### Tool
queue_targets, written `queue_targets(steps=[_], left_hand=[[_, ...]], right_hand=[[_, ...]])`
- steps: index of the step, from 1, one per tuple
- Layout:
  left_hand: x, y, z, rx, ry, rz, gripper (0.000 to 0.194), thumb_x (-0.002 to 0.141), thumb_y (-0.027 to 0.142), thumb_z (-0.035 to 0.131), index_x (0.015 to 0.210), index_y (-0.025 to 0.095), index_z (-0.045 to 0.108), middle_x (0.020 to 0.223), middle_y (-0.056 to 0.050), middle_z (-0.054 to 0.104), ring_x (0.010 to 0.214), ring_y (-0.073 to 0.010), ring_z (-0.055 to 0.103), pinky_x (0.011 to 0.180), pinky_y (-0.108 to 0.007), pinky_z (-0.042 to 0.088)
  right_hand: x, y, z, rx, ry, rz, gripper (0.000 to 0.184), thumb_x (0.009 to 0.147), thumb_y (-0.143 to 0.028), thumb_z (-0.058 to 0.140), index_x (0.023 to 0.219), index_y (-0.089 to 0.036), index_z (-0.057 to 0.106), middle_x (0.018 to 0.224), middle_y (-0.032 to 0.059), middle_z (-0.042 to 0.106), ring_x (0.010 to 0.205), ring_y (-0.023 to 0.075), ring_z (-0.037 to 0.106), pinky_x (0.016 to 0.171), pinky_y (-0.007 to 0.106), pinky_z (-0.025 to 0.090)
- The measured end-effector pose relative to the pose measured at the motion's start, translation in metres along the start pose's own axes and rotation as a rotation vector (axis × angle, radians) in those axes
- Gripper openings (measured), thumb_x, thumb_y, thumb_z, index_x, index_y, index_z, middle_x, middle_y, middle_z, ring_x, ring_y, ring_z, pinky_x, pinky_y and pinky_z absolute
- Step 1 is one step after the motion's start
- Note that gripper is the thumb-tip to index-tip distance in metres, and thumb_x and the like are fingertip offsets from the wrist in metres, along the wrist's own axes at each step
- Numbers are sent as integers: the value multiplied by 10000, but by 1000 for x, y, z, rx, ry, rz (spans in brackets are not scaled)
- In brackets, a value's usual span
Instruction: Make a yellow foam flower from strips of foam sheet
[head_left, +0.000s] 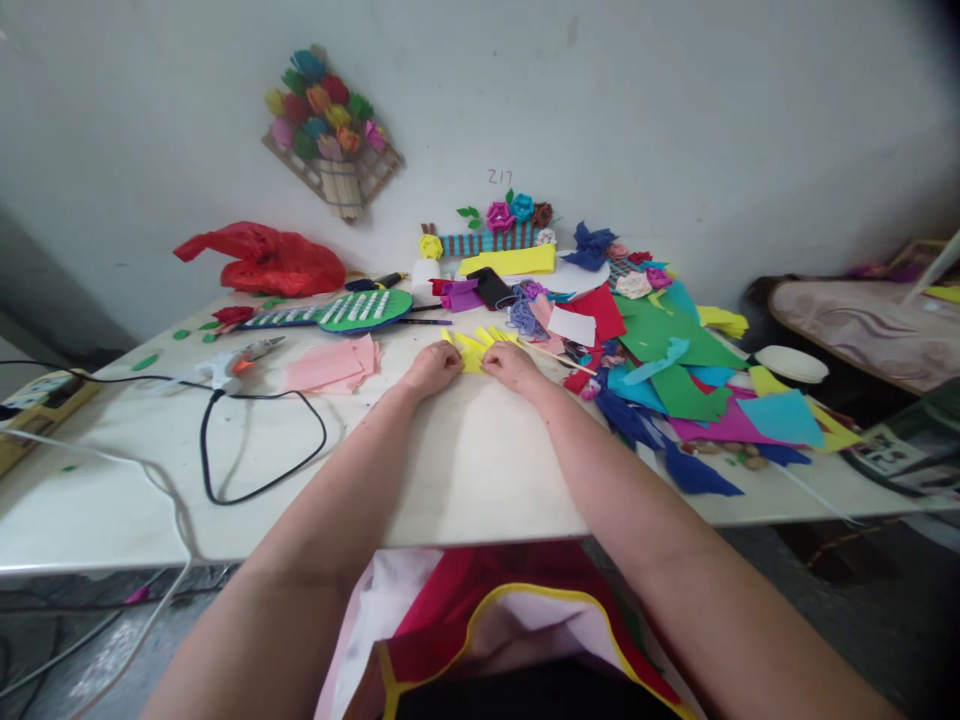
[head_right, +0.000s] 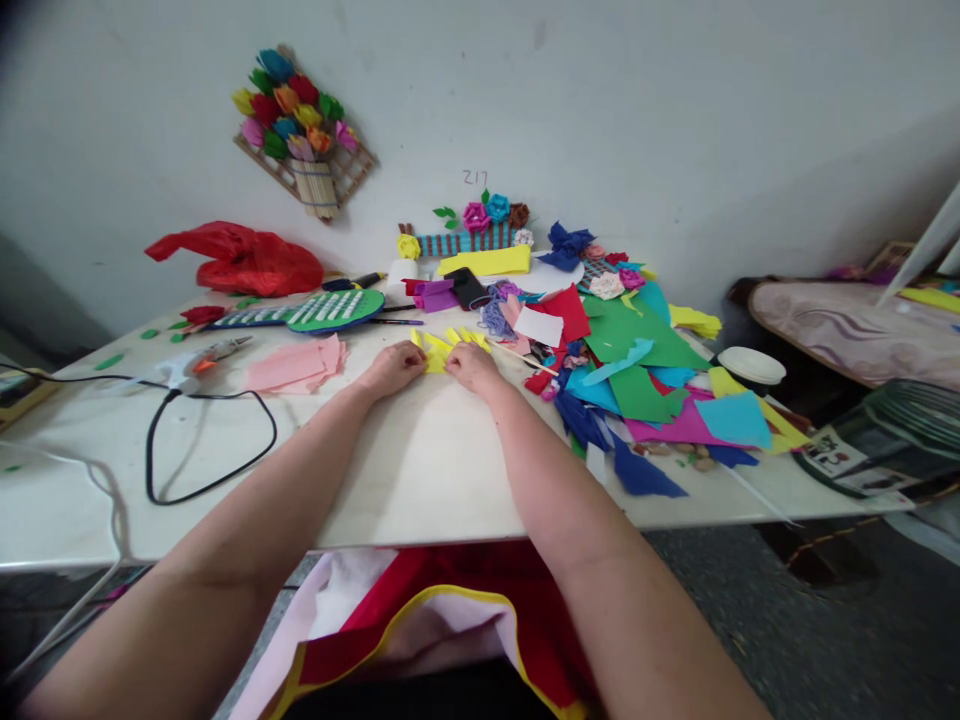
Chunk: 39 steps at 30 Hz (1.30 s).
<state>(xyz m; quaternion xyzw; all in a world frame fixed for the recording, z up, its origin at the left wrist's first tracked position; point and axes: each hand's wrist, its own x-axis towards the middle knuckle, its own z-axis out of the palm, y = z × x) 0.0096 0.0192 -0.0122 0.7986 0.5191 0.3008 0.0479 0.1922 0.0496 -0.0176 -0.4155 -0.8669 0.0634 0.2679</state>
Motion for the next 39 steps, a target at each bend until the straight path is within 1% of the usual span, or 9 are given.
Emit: queue_targets(steps=[8, 16, 21, 23, 28, 32, 36, 37, 39], left_hand=[[3, -1, 4, 71, 48, -9, 125, 667, 172, 473, 651, 150, 595, 803, -68, 619, 683, -143, 554, 671, -253, 452], [3, -1, 6, 35, 60, -19, 97, 633, 159, 489, 643, 143, 584, 799, -75, 607, 678, -147, 549, 662, -259, 454], [0, -1, 3, -11, 76, -10, 103, 624, 163, 483, 662, 148, 578, 781, -59, 598, 671, -137, 546, 675, -261, 462], [-3, -2, 0, -51, 62, -12, 130, 608, 159, 487, 701, 150, 577, 787, -49, 602, 679, -133, 550, 678, -259, 468], [-8, -2, -8, -163, -1, -55, 305, 559, 108, 470, 844, 147, 573, 792, -29, 618, 727, -136, 578, 709, -254, 486], [-9, -1, -10, -116, 10, 6, 332, 559, 84, 439, 846, 140, 597, 829, -48, 619, 742, -142, 584, 727, -262, 488], [-9, 2, -13, -2, 27, 135, 302, 578, 95, 448, 800, 154, 644, 934, -76, 621, 880, -176, 573, 843, -306, 455], [-8, 2, -14, 17, 36, 147, 287, 585, 106, 458, 791, 154, 653, 941, -81, 622, 913, -186, 565, 868, -314, 443], [-8, 2, -14, 45, 42, 123, 277, 587, 124, 471, 785, 153, 664, 916, -84, 629, 918, -197, 563, 875, -321, 440]], right_hand=[[3, 2, 3, 14, 18, 18, 117, 714, -155, 543, 633, -162, 628, 777, 64, 640, 776, 158, 559, 735, 268, 404], [5, 2, 6, 40, 33, 66, 55, 680, -170, 600, 641, -164, 639, 773, 58, 647, 766, 158, 574, 715, 266, 421], [5, 1, 5, 74, 38, 84, 37, 670, -168, 613, 652, -156, 643, 771, 61, 653, 758, 155, 575, 713, 263, 428], [5, 1, 5, 90, 32, 89, 36, 666, -158, 612, 647, -150, 642, 766, 63, 652, 758, 155, 577, 717, 262, 430], [4, 1, 5, 155, 60, 111, 46, 649, -128, 611, 670, -161, 637, 745, 34, 649, 723, 147, 581, 704, 264, 440], [4, 1, 7, 208, 69, 136, 109, 644, -114, 618, 743, -155, 640, 761, 26, 651, 681, 129, 576, 679, 253, 442], [5, 3, 8, 196, 67, 119, 92, 648, -116, 619, 722, -160, 649, 755, 25, 653, 695, 132, 576, 680, 251, 437], [5, 3, 8, 188, 64, 116, 91, 648, -118, 620, 720, -162, 654, 756, 25, 653, 701, 133, 577, 685, 251, 436], [5, 2, 7, 172, 56, 112, 95, 657, -127, 619, 733, -158, 666, 764, 33, 652, 713, 137, 579, 695, 255, 432]])
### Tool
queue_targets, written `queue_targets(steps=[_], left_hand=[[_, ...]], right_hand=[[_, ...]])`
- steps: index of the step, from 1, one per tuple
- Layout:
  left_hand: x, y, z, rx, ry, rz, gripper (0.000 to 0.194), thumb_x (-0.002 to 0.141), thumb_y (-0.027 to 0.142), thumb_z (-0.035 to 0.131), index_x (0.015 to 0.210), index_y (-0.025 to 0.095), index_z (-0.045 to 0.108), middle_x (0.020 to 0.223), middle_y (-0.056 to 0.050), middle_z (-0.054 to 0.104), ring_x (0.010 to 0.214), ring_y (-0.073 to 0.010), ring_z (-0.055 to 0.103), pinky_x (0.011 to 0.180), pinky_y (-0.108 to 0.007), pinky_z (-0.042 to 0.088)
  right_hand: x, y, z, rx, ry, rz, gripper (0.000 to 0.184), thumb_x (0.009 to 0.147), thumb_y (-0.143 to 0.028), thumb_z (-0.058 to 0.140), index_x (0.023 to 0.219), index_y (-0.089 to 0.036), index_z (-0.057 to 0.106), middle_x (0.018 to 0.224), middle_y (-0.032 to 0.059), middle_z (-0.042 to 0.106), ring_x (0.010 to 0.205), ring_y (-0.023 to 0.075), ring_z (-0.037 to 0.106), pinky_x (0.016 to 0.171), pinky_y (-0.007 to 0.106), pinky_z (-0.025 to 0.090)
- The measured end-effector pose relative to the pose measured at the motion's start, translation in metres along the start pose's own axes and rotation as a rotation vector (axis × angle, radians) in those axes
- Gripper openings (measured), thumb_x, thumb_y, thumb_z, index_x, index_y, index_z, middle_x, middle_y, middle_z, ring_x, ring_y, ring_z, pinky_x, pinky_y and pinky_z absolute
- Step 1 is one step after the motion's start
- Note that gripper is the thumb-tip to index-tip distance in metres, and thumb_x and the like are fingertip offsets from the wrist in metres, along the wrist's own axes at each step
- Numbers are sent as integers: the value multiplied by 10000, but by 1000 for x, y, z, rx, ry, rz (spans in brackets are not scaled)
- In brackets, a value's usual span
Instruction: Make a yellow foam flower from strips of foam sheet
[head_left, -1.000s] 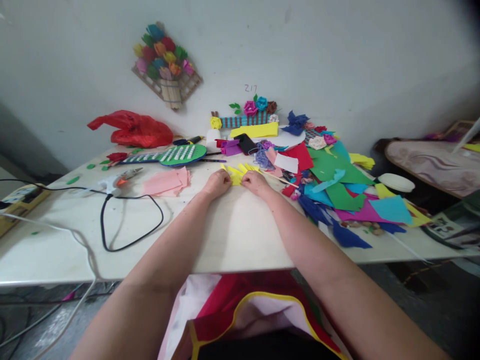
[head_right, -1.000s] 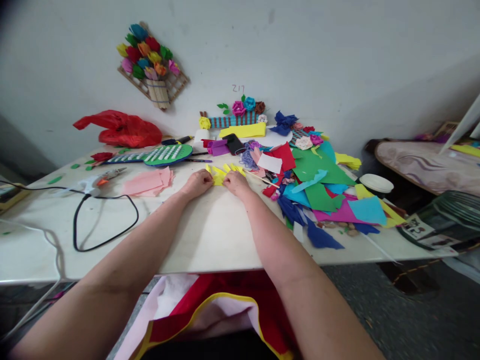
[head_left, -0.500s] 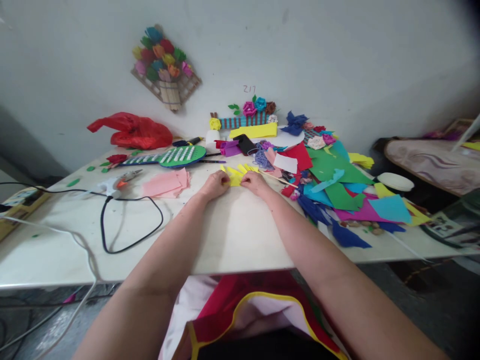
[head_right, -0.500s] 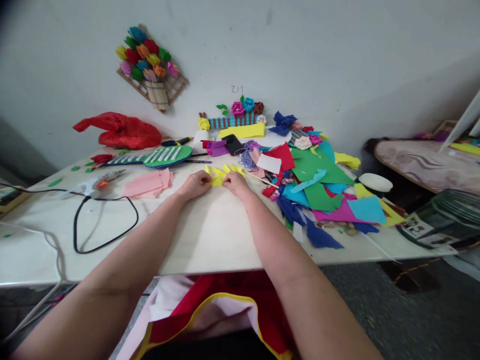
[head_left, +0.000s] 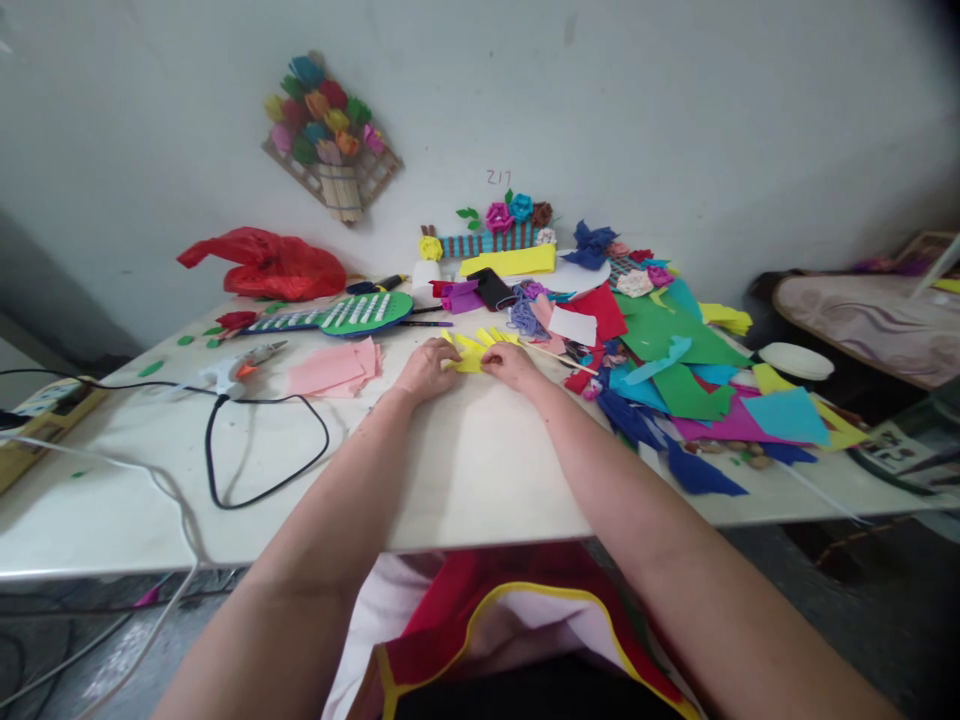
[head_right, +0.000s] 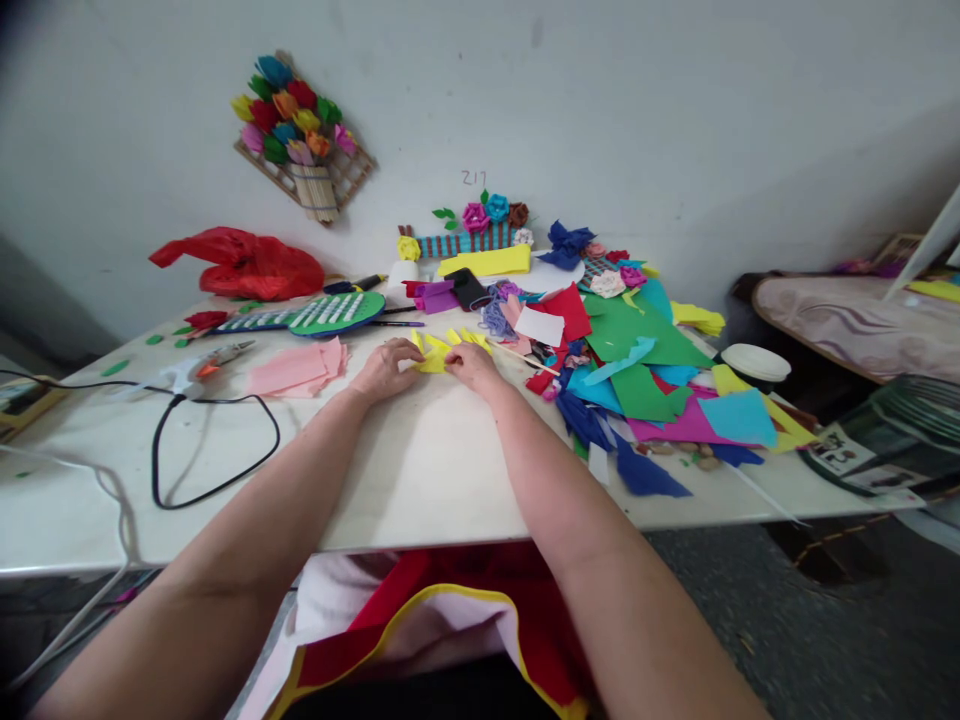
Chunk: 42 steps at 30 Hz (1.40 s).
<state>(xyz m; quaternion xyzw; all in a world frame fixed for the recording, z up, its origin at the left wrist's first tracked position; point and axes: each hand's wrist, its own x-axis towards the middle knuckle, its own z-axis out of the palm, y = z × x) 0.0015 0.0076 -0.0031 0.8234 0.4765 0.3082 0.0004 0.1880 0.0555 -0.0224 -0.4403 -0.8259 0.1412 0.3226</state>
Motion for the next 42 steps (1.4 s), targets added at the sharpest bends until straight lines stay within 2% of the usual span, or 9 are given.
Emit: queue_targets(steps=[4, 12, 18, 24, 29, 36, 42], left_hand=[[-1, -2, 1, -3, -34, -101, 287, 568, 131, 464, 767, 153, 669, 851, -68, 639, 830, -195, 586, 817, -308, 468], [-4, -6, 0, -90, -31, -153, 235, 573, 157, 484, 736, 150, 653, 846, -48, 640, 792, -163, 591, 776, -265, 471], [-3, -6, 0, -116, -45, -163, 154, 603, 201, 533, 708, 160, 638, 815, -37, 627, 774, -155, 582, 759, -269, 466], [-2, -10, 3, -152, -48, -171, 115, 644, 220, 531, 677, 162, 624, 809, -34, 620, 744, -140, 574, 739, -259, 457], [0, -11, 4, -134, -44, -167, 113, 657, 219, 524, 672, 156, 617, 798, -38, 619, 734, -141, 568, 723, -256, 448], [0, -10, 4, -117, -60, -189, 117, 661, 239, 541, 700, 161, 621, 800, -33, 616, 721, -137, 558, 695, -248, 440], [2, -7, 4, -103, -68, -210, 117, 639, 255, 584, 692, 159, 625, 776, -31, 604, 703, -137, 545, 679, -252, 432]], right_hand=[[-1, -3, -3, -33, -12, -19, 84, 687, -167, 600, 719, -145, 674, 774, 56, 645, 752, 148, 579, 716, 264, 426], [0, 0, 1, 20, -5, -23, 72, 671, -197, 615, 614, -153, 626, 748, 38, 633, 722, 131, 564, 704, 246, 425], [-2, 2, 1, 78, 13, -35, 45, 660, -149, 599, 665, -155, 643, 736, 27, 623, 675, 117, 551, 669, 236, 430], [-3, 3, -4, 177, 33, -22, 150, 689, -88, 515, 690, -144, 654, 792, 50, 648, 763, 137, 582, 743, 258, 444], [-3, 5, -8, 244, 8, -23, 121, 658, -82, 544, 639, -148, 644, 839, 51, 657, 813, 145, 595, 794, 276, 446], [-6, 2, -10, 212, 5, -104, 110, 632, -113, 586, 528, -148, 581, 741, 53, 639, 790, 158, 598, 744, 269, 448], [-4, 5, -7, 200, 11, -98, 134, 656, -113, 562, 528, -150, 571, 780, 53, 645, 746, 139, 589, 705, 259, 445]])
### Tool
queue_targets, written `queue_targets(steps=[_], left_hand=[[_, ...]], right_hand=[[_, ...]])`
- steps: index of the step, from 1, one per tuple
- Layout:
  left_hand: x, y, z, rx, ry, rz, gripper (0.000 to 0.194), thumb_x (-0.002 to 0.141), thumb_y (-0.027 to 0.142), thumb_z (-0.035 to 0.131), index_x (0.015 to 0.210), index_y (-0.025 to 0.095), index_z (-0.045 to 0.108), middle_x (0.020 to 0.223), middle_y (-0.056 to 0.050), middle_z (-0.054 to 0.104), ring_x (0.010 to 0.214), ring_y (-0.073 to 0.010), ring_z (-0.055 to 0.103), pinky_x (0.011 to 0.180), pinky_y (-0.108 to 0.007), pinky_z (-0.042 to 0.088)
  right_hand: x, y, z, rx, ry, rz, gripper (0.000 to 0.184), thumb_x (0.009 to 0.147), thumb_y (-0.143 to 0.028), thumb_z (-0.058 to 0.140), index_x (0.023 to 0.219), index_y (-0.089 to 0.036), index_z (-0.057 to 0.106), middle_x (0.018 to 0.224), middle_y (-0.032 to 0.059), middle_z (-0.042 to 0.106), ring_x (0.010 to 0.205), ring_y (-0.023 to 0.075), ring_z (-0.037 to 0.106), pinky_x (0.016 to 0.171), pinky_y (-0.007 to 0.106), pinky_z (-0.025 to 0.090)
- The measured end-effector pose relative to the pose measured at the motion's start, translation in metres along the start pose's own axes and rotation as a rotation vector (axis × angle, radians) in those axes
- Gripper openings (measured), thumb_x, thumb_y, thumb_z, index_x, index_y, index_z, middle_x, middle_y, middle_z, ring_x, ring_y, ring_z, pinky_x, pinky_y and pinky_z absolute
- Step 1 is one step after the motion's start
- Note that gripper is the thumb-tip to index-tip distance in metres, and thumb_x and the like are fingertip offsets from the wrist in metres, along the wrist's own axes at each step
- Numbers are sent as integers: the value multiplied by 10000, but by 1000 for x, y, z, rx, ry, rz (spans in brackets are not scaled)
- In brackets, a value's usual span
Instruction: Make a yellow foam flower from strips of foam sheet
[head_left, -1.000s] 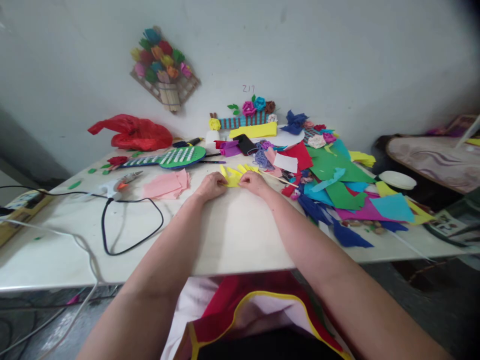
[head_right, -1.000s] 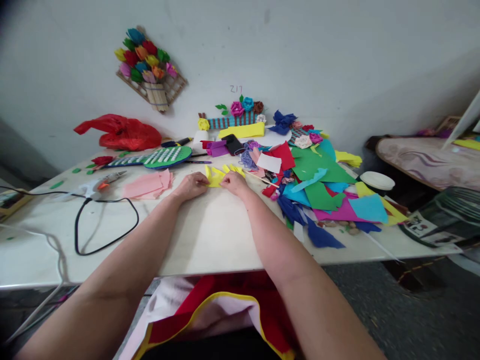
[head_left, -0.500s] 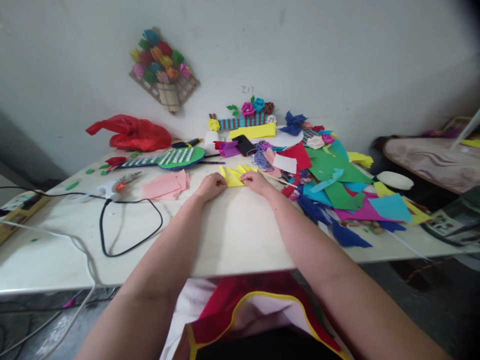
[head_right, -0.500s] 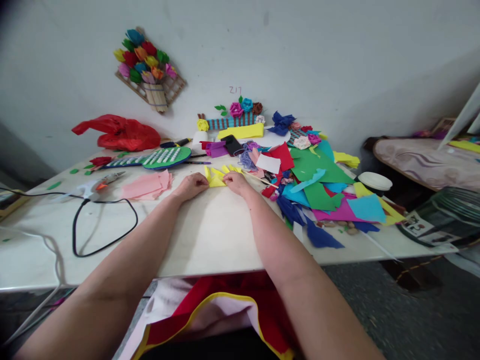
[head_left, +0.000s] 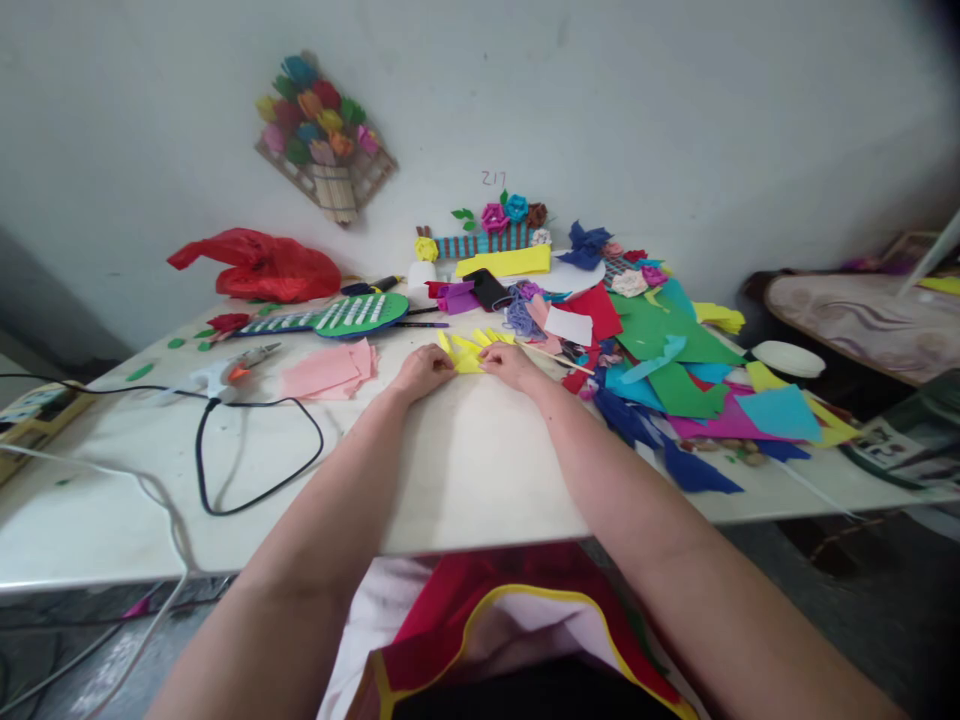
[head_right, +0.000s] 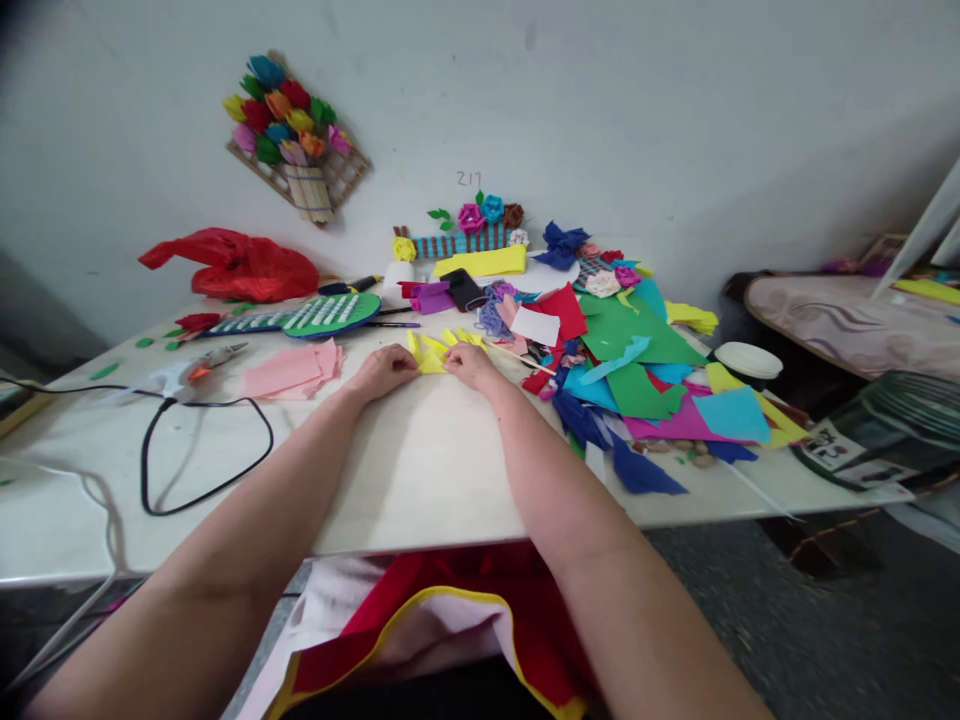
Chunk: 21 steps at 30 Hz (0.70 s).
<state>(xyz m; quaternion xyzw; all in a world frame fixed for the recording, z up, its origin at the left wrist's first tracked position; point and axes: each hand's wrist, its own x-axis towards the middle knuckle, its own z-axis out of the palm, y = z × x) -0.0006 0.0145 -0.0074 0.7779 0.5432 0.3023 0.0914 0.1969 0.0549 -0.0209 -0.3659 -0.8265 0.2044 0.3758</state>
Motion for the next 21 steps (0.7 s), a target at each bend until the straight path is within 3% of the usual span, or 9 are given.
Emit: queue_targets(steps=[7, 21], left_hand=[[2, 0, 2, -23, 9, -41, 98, 640, 250, 582, 668, 159, 609, 759, -27, 597, 668, -128, 531, 655, -248, 427], [2, 0, 1, -24, -17, -39, 120, 664, 276, 545, 661, 168, 597, 753, -20, 608, 668, -128, 534, 638, -242, 427]], right_hand=[[0, 5, -2, 11, -54, -77, 128, 614, -105, 603, 505, -161, 566, 718, 38, 636, 823, 174, 599, 753, 287, 448], [0, -4, -6, -58, -116, -21, 148, 655, -102, 570, 517, -154, 573, 824, 53, 648, 775, 133, 579, 741, 251, 439]])
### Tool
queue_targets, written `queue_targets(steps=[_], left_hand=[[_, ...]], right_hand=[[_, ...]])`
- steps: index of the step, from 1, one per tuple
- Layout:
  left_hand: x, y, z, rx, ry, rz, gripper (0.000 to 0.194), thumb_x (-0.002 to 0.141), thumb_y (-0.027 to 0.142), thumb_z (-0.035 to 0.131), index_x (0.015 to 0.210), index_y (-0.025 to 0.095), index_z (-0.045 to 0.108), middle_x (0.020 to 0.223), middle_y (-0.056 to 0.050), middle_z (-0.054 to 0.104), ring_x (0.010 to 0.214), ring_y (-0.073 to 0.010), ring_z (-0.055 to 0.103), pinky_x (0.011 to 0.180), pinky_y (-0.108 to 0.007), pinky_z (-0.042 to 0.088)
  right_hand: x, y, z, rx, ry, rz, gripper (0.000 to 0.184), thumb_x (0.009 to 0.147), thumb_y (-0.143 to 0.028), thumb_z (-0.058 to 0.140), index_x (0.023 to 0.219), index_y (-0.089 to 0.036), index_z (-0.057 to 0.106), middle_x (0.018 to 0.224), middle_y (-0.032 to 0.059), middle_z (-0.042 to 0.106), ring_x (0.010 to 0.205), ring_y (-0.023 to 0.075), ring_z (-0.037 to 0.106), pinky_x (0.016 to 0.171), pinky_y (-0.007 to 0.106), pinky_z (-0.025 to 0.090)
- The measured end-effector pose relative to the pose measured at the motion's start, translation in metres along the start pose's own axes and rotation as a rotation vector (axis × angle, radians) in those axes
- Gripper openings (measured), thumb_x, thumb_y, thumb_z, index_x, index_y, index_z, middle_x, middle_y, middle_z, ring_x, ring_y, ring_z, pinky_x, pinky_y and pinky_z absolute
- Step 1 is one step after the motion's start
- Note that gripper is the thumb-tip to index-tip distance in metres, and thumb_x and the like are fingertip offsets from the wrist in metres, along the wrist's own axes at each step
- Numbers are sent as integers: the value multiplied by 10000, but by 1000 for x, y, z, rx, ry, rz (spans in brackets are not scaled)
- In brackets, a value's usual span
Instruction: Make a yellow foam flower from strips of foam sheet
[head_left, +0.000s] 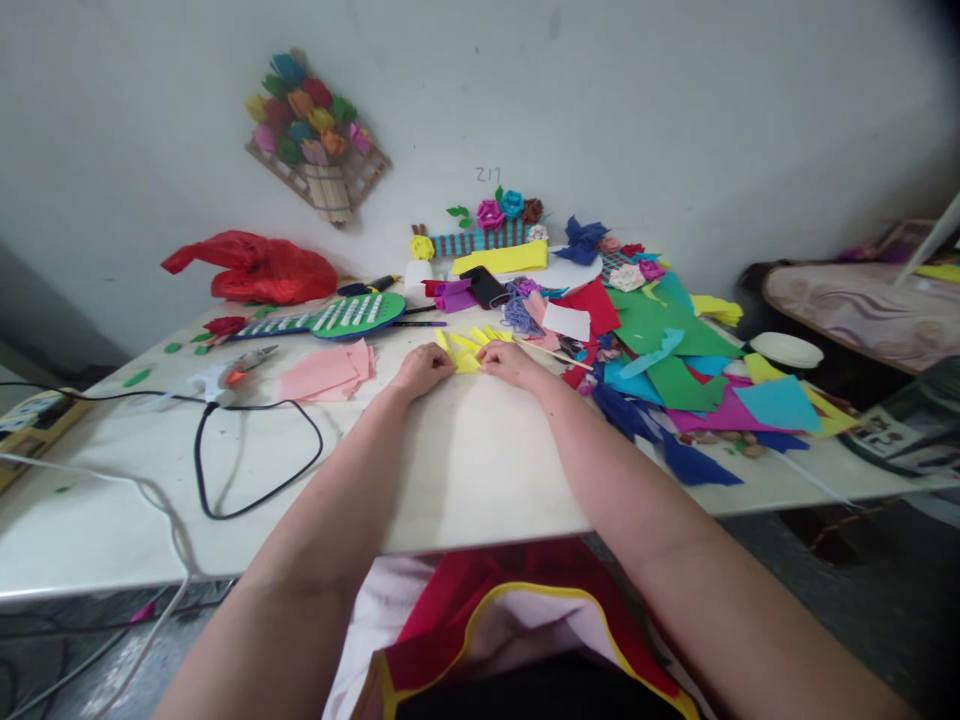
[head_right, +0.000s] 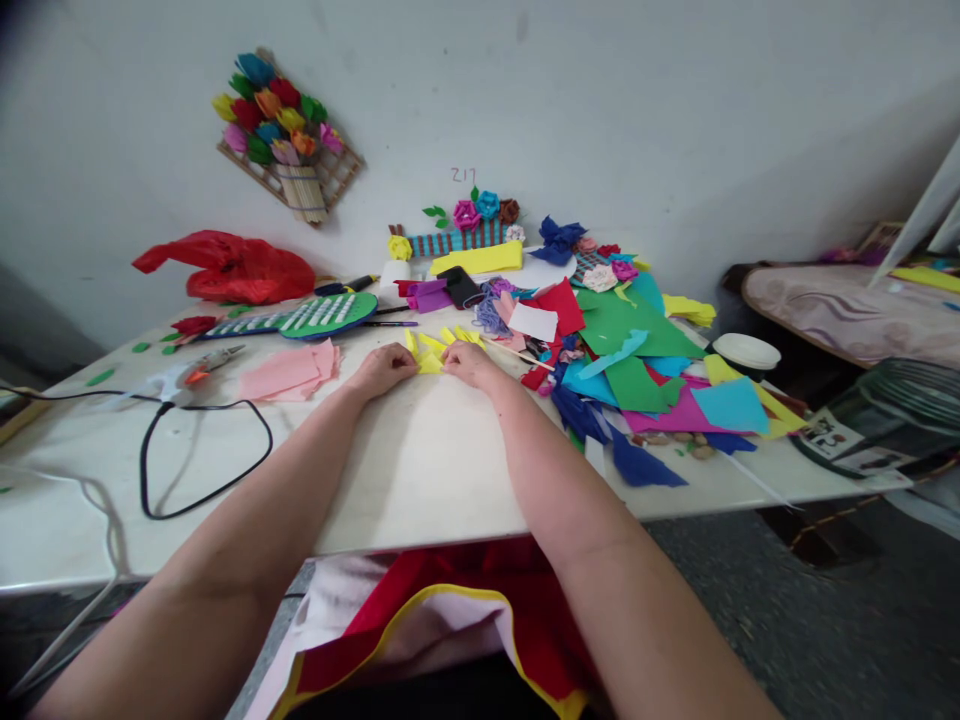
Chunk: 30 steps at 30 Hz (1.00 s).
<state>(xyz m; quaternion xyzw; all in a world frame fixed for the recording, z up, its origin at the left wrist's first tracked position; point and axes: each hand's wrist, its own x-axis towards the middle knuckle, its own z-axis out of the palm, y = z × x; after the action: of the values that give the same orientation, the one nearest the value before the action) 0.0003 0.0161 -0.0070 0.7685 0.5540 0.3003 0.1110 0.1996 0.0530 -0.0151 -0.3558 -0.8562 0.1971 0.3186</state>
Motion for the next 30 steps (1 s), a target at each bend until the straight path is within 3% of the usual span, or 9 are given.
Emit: queue_targets(steps=[11, 23, 30], left_hand=[[4, 1, 4, 132, -6, -2, 140, 694, 278, 523, 653, 161, 587, 776, -46, 598, 677, -142, 526, 639, -252, 422], [8, 3, 8, 176, 22, -65, 114, 682, 254, 544, 639, 159, 589, 801, -63, 602, 716, -163, 538, 667, -270, 428], [7, 6, 8, 167, 34, -110, 55, 657, 212, 567, 632, 163, 568, 787, -52, 594, 701, -153, 535, 659, -262, 428]], right_hand=[[2, 2, 7, -26, 105, 28, 157, 637, -99, 584, 491, -159, 581, 755, 35, 654, 735, 133, 589, 697, 241, 451], [7, 5, 9, -19, 103, 74, 175, 608, -95, 606, 463, -161, 533, 726, 44, 624, 791, 157, 582, 731, 262, 436], [7, 4, 9, -124, 134, 124, 75, 598, -127, 640, 650, -163, 598, 800, 31, 575, 763, 143, 544, 751, 278, 427]])
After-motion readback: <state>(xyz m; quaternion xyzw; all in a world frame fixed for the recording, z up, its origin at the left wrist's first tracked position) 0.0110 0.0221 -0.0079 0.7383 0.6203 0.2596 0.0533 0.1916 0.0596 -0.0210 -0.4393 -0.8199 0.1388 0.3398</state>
